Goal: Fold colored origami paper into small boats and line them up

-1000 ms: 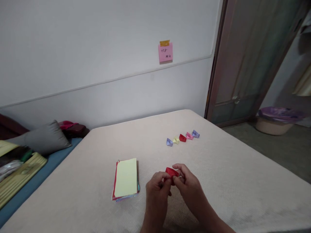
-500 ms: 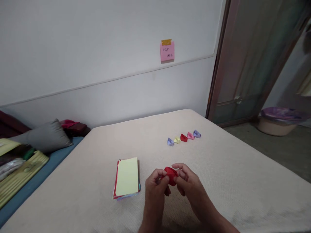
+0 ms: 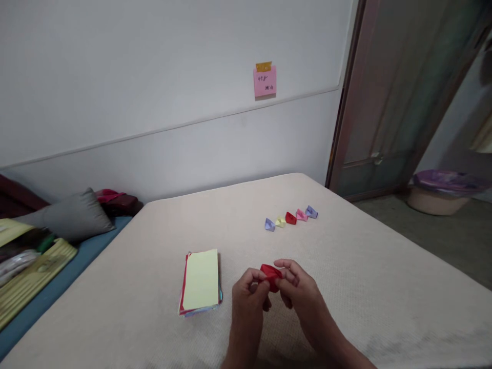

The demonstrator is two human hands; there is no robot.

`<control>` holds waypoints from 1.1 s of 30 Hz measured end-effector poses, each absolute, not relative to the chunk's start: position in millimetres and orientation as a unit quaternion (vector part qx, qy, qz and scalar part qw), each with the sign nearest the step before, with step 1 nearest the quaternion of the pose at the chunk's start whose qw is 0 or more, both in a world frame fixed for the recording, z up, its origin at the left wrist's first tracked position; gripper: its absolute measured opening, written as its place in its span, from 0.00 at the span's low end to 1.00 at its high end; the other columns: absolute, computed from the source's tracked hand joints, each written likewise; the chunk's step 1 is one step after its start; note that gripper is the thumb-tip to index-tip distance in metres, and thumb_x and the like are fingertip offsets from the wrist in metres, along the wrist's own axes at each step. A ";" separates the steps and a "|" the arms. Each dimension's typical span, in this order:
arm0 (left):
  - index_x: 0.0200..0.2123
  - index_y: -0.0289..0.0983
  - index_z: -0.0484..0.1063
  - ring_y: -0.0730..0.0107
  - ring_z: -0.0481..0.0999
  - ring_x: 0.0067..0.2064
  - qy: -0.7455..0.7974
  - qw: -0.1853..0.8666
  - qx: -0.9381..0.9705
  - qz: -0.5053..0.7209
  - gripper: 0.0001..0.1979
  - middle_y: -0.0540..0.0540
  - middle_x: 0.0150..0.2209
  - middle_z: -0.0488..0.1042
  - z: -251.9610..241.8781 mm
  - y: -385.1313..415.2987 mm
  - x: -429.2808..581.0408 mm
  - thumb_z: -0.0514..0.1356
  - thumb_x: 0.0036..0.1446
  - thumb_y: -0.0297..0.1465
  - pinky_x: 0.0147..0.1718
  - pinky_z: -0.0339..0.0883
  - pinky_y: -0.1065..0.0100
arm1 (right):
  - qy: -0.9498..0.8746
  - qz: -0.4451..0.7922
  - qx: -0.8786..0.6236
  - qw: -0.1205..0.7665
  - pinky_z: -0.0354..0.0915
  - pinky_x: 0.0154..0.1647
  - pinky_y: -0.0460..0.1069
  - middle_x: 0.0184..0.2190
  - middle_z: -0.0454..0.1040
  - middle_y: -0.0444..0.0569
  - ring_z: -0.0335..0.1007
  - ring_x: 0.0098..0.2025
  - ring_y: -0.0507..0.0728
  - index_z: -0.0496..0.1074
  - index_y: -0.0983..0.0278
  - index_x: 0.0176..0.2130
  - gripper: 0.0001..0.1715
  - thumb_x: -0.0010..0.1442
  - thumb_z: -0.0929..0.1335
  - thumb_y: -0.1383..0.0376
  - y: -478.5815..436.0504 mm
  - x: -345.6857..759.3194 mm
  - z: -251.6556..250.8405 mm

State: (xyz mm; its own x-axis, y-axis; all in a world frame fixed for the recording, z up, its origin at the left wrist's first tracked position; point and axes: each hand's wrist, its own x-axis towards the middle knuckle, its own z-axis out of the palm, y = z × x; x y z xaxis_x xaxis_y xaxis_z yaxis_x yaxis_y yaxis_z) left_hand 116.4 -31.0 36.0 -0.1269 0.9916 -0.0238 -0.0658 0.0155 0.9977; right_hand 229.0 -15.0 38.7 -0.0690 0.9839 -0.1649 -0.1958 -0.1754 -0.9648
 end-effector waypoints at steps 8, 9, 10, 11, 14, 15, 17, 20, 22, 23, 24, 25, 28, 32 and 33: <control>0.25 0.36 0.68 0.79 0.60 0.18 0.536 0.465 0.460 0.534 0.03 0.56 0.17 0.63 36.1 -32.4 119.6 0.56 0.50 0.27 0.18 0.52 0.76 | -0.439 0.546 -0.492 0.517 0.52 0.19 0.45 0.26 0.69 0.41 0.55 0.19 0.48 0.65 0.64 0.39 0.14 0.48 0.65 0.67 -17.1 224.3 35.3; 0.25 0.36 0.68 0.79 0.60 0.18 0.536 0.465 0.460 0.534 0.03 0.56 0.17 0.63 35.8 -32.2 119.6 0.56 0.50 0.27 0.18 0.52 0.76 | -0.438 0.563 -0.481 0.510 0.52 0.18 0.44 0.25 0.69 0.41 0.54 0.19 0.48 0.65 0.64 0.39 0.14 0.48 0.65 0.68 -16.9 224.9 35.4; 0.26 0.36 0.68 0.79 0.60 0.18 0.535 0.467 0.459 0.534 0.03 0.55 0.18 0.64 35.5 -31.9 119.4 0.56 0.50 0.27 0.18 0.52 0.76 | -0.435 0.581 -0.469 0.503 0.51 0.18 0.44 0.24 0.68 0.41 0.53 0.19 0.48 0.64 0.64 0.39 0.14 0.48 0.65 0.68 -16.6 225.7 35.5; 0.26 0.36 0.68 0.79 0.60 0.18 0.533 0.469 0.459 0.534 0.03 0.55 0.18 0.65 35.1 -31.6 119.1 0.56 0.50 0.27 0.18 0.52 0.76 | -0.431 0.596 -0.460 0.497 0.50 0.18 0.44 0.23 0.68 0.40 0.53 0.19 0.48 0.64 0.64 0.39 0.14 0.48 0.65 0.68 -16.3 226.4 35.4; 0.26 0.36 0.68 0.80 0.60 0.19 0.532 0.472 0.458 0.534 0.03 0.54 0.19 0.66 34.0 -30.9 118.1 0.56 0.50 0.27 0.18 0.52 0.76 | -0.419 0.608 -0.457 0.496 0.49 0.19 0.44 0.21 0.65 0.39 0.52 0.19 0.47 0.64 0.64 0.38 0.13 0.49 0.66 0.68 -15.6 227.8 35.1; 0.26 0.36 0.68 0.80 0.60 0.19 0.533 0.471 0.456 0.535 0.03 0.54 0.19 0.66 33.7 -30.7 117.7 0.56 0.51 0.27 0.18 0.52 0.76 | -0.416 0.605 -0.462 0.497 0.49 0.19 0.44 0.21 0.65 0.38 0.51 0.19 0.47 0.64 0.64 0.38 0.13 0.49 0.66 0.68 -15.6 227.8 34.9; 0.26 0.36 0.67 0.80 0.60 0.18 0.533 0.471 0.452 0.538 0.03 0.54 0.19 0.66 33.3 -30.8 117.4 0.56 0.51 0.28 0.17 0.52 0.76 | -0.417 0.600 -0.469 0.496 0.49 0.19 0.44 0.21 0.65 0.38 0.51 0.19 0.47 0.64 0.64 0.38 0.12 0.50 0.66 0.68 -15.8 227.2 34.7; 0.26 0.36 0.67 0.80 0.60 0.18 0.529 0.473 0.450 0.542 0.03 0.54 0.20 0.67 33.8 -31.2 117.6 0.56 0.51 0.27 0.17 0.52 0.76 | -0.427 0.589 -0.478 0.492 0.49 0.19 0.44 0.21 0.65 0.38 0.52 0.19 0.47 0.64 0.64 0.38 0.11 0.50 0.66 0.68 -16.2 225.6 34.0; 0.26 0.36 0.67 0.80 0.60 0.18 0.527 0.474 0.449 0.544 0.03 0.54 0.19 0.66 34.4 -31.4 118.1 0.56 0.51 0.27 0.17 0.52 0.76 | -0.430 0.577 -0.490 0.492 0.50 0.18 0.44 0.21 0.66 0.38 0.52 0.19 0.47 0.64 0.64 0.38 0.12 0.49 0.66 0.68 -16.1 224.3 33.3; 0.26 0.36 0.67 0.80 0.60 0.18 0.527 0.475 0.447 0.545 0.03 0.55 0.19 0.66 34.6 -31.3 118.3 0.56 0.51 0.27 0.17 0.52 0.76 | -0.430 0.572 -0.496 0.492 0.50 0.18 0.44 0.20 0.66 0.38 0.52 0.18 0.47 0.64 0.64 0.37 0.13 0.49 0.66 0.68 -15.9 223.8 33.0; 0.26 0.36 0.66 0.80 0.59 0.18 0.527 0.475 0.445 0.546 0.03 0.55 0.19 0.65 34.6 -31.1 118.4 0.56 0.51 0.27 0.17 0.52 0.76 | -0.432 0.567 -0.499 0.493 0.50 0.18 0.44 0.20 0.66 0.38 0.52 0.18 0.48 0.64 0.64 0.37 0.13 0.48 0.66 0.68 -15.8 223.5 32.7; 0.26 0.36 0.66 0.80 0.59 0.18 0.527 0.477 0.442 0.547 0.03 0.55 0.18 0.65 34.5 -30.7 118.3 0.56 0.51 0.27 0.17 0.51 0.76 | -0.435 0.564 -0.499 0.494 0.50 0.18 0.44 0.20 0.65 0.37 0.52 0.19 0.48 0.64 0.64 0.37 0.13 0.48 0.66 0.68 -15.7 223.4 32.6; 0.27 0.36 0.66 0.80 0.59 0.18 0.522 0.483 0.437 0.550 0.03 0.54 0.19 0.66 33.1 -29.5 116.9 0.55 0.52 0.28 0.17 0.52 0.76 | -0.443 0.563 -0.493 0.494 0.50 0.18 0.44 0.20 0.65 0.37 0.52 0.18 0.47 0.64 0.64 0.37 0.13 0.48 0.66 0.69 -15.9 224.2 33.1; 0.27 0.36 0.65 0.79 0.60 0.18 0.521 0.478 0.442 0.552 0.04 0.53 0.21 0.69 30.2 -28.9 114.7 0.55 0.53 0.29 0.17 0.53 0.75 | -0.441 0.567 -0.484 0.499 0.50 0.18 0.44 0.22 0.66 0.37 0.52 0.18 0.47 0.63 0.64 0.38 0.14 0.48 0.64 0.70 -17.3 226.9 34.5; 0.27 0.36 0.65 0.79 0.60 0.18 0.521 0.476 0.445 0.552 0.05 0.53 0.21 0.69 29.7 -28.9 114.6 0.55 0.54 0.30 0.17 0.53 0.75 | -0.440 0.565 -0.485 0.502 0.50 0.18 0.44 0.22 0.66 0.38 0.53 0.18 0.47 0.63 0.64 0.38 0.14 0.48 0.64 0.70 -17.5 227.5 34.6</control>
State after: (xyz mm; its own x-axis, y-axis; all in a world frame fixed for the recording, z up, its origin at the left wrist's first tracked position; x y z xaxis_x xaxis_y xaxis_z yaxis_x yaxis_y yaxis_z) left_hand 114.6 -28.9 29.7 -0.1516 0.9884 -0.0048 -0.0619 -0.0047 0.9981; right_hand 227.5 -17.5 34.6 -0.0260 0.9940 -0.1064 -0.1398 -0.1090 -0.9842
